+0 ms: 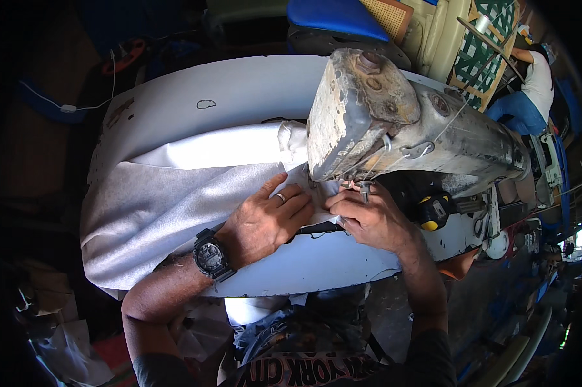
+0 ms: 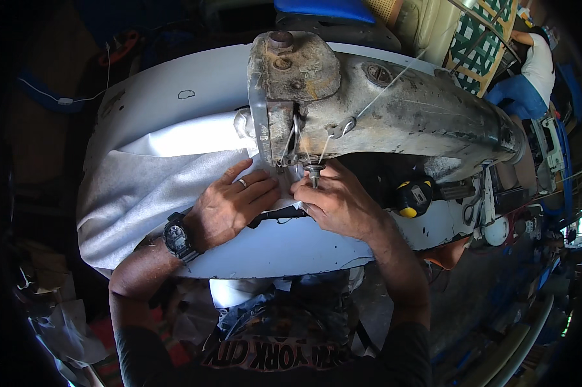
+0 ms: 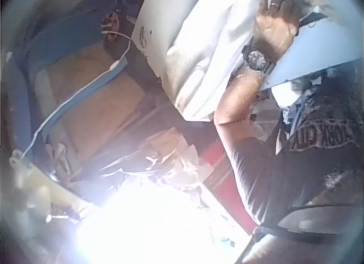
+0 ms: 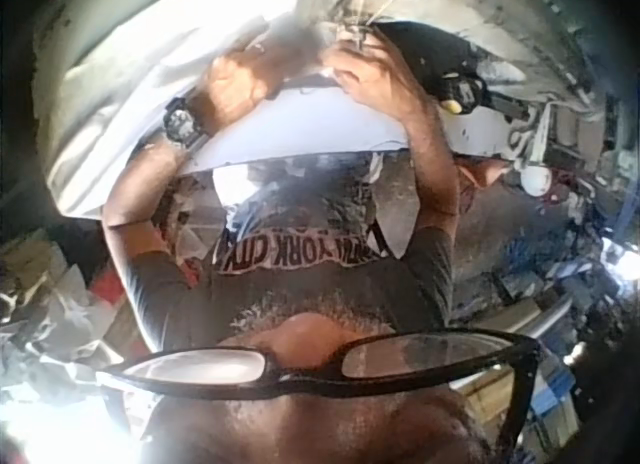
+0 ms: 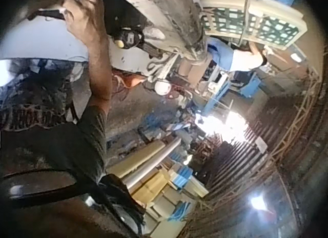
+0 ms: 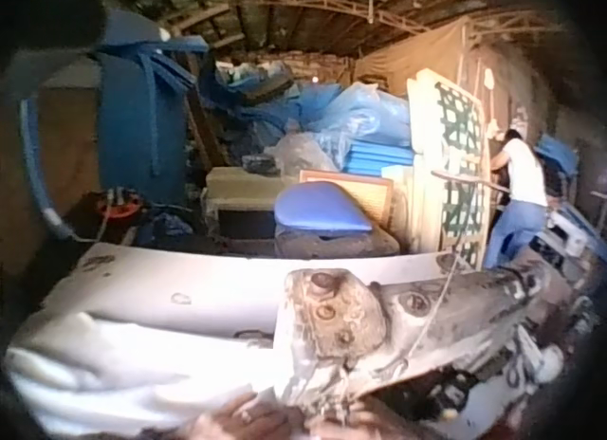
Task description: The person is using a sewing machine to sew pieces of white upholstery fabric, including cutting with scissors and aligning the material.
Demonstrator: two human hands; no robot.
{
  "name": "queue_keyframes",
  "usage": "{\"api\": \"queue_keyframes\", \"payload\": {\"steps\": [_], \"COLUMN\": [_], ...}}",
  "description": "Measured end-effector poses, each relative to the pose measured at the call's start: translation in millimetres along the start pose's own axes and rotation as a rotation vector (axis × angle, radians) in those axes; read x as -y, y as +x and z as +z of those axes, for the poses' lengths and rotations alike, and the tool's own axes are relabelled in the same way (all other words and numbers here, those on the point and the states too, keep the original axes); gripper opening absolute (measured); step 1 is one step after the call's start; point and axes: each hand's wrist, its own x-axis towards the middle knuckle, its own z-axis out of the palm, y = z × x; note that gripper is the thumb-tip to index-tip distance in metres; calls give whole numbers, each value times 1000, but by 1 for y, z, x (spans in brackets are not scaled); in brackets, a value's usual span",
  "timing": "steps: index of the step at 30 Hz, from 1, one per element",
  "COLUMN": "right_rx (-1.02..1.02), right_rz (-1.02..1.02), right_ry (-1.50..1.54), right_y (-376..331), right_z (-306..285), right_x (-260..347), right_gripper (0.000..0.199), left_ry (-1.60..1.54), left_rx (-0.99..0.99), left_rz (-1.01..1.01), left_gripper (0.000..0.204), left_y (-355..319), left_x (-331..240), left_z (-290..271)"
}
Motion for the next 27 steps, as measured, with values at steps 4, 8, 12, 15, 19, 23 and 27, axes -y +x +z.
{"api": "queue_keyframes", "payload": {"steps": [4,8,12,15,19,23,27], "right_rx": [10,-43,-77,-55,-90,-109,-85], "right_rz": [-4,-23,-14,-39,-78,-86,-58], "right_ry": [-26,-36,-45,-96,-94,-64,-47], "right_y": [1,3,2,0,2,3,3], "right_z": [0,3,7,9,9,10,8], "right_x": [0,0,-3,-4,1,3,6], "right_gripper": [27,22,19,21,20,19,22], "left_ry": [-1,54,76,119,141,128,98], "left_rx": [9,55,43,52,6,-10,-2], "left_rz": [-34,-84,-96,-113,-71,-68,-80], "left_gripper": [46,41,41,41,41,41,41], "left_y": [-3,0,0,-1,-1,-1,0], "left_x": [2,0,3,6,9,1,0], "left_z": [2,-1,3,8,7,3,4]}}
